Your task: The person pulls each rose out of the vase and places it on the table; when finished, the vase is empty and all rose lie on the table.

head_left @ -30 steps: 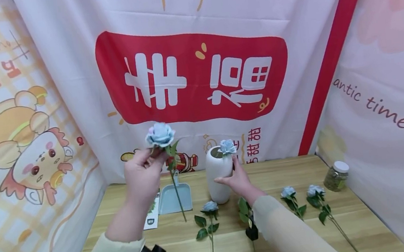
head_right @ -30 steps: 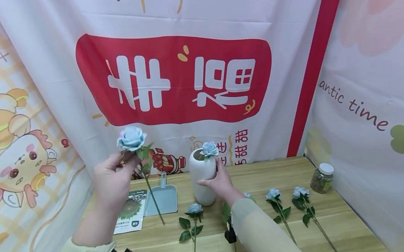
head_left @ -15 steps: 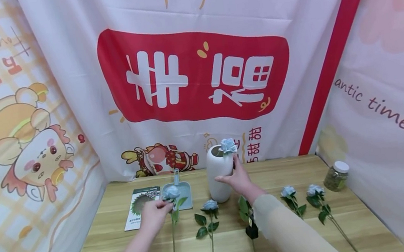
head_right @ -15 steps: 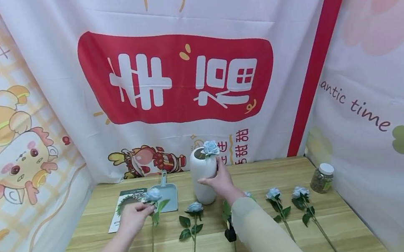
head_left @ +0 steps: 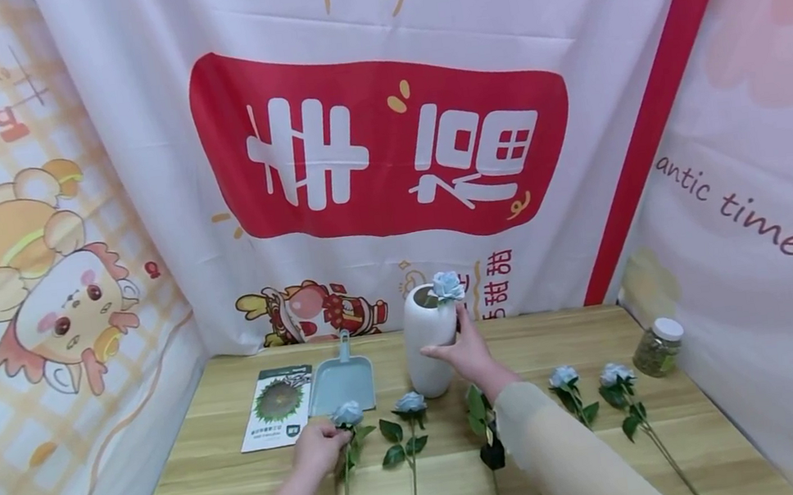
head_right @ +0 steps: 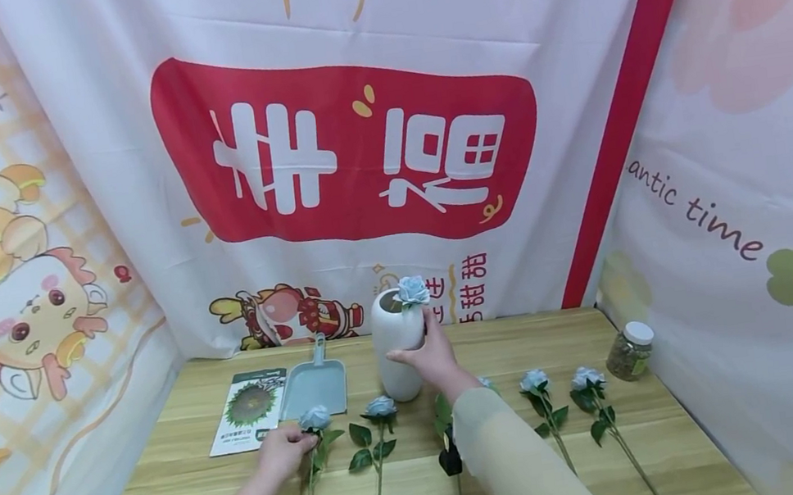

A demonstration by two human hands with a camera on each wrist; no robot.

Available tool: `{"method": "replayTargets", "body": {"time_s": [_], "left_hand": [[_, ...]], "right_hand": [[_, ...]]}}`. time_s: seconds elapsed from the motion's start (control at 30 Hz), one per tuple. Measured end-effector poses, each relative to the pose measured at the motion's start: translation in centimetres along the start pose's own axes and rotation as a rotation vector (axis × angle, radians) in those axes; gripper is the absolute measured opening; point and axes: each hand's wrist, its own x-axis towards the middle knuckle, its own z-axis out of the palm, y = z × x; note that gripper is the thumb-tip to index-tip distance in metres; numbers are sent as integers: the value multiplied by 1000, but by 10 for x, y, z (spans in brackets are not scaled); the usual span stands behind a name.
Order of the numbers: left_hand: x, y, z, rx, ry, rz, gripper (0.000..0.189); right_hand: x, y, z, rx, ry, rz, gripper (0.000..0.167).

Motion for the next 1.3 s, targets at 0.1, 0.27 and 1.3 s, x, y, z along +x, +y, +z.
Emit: {"method": "replayTargets", "body": {"time_s": [0.1,0.27,1.3], "left_hand": [[-1,-4,4,36,0,-5,21],[-3,-6,9,48,5,-14,18],[72,189,0,-64,131,334,25]], "right_hand": [[-1,-1,1,5,-3,-3,107],[-1,-1,1,-4,0,2,111],[0,-1,0,-19,3,-8,109]]}}
